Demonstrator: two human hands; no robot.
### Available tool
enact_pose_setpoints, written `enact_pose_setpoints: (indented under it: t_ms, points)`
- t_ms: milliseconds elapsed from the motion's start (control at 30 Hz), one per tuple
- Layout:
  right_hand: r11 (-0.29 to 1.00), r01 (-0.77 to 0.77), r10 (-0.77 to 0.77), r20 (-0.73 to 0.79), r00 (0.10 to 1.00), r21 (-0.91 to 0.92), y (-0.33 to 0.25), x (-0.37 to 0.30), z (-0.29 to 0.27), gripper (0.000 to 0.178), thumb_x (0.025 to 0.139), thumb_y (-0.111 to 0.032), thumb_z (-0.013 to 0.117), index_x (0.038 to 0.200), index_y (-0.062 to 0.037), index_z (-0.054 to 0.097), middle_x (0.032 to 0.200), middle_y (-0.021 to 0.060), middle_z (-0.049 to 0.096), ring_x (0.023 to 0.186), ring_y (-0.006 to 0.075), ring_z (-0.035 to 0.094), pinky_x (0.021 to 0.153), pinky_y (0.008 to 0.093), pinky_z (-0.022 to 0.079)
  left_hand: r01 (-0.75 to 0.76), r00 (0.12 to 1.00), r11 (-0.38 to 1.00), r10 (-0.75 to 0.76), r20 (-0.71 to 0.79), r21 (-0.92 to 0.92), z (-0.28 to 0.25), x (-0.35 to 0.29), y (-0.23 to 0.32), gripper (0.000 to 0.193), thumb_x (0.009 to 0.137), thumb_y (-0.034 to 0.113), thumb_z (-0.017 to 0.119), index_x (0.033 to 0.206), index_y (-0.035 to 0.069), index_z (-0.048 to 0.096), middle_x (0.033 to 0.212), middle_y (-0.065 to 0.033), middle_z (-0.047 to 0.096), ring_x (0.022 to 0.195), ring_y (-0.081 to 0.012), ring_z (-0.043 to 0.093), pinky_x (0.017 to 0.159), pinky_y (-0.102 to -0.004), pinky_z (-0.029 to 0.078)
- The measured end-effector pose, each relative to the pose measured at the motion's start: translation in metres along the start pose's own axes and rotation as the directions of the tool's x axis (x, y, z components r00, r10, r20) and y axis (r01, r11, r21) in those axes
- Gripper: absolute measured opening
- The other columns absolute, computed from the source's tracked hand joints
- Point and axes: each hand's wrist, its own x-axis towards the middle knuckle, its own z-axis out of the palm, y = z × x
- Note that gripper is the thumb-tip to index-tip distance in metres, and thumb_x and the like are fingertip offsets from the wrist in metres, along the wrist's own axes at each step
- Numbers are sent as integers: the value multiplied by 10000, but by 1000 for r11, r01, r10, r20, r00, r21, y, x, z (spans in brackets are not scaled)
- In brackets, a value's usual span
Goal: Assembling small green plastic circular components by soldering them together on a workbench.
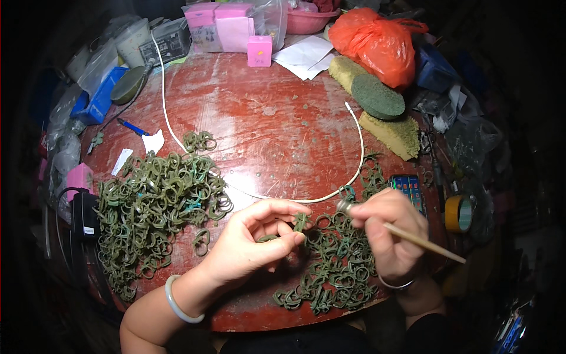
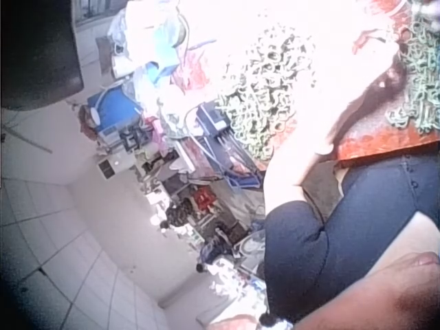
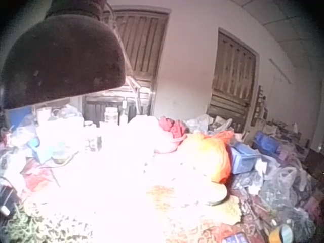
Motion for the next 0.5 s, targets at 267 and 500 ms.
enact_pose_setpoints:
  t_ms: [267,500]
  points:
    - [551,-403,180,-368,912,-731,80,-29,-110,167,907,-99,661,1028,6,612,917,180,658,825,347,661,691,380,525,25,999,984,-31,-28,-175,1,-7,0,359,902,-53,619,1241,1,515,1138,-128,635,867,-144,674,487,-164,465]
    - [339,-460,357,-341,870,-820,111,-57,-131,217,882,-180,685,997,-20,593,932,208,611,867,392,625,725,462,507,34,998,994,-39,-48,-103,0,-3,-5,378,896,-43,633,1251,-6,511,1051,-100,602,837,-127,664,488,-164,459]
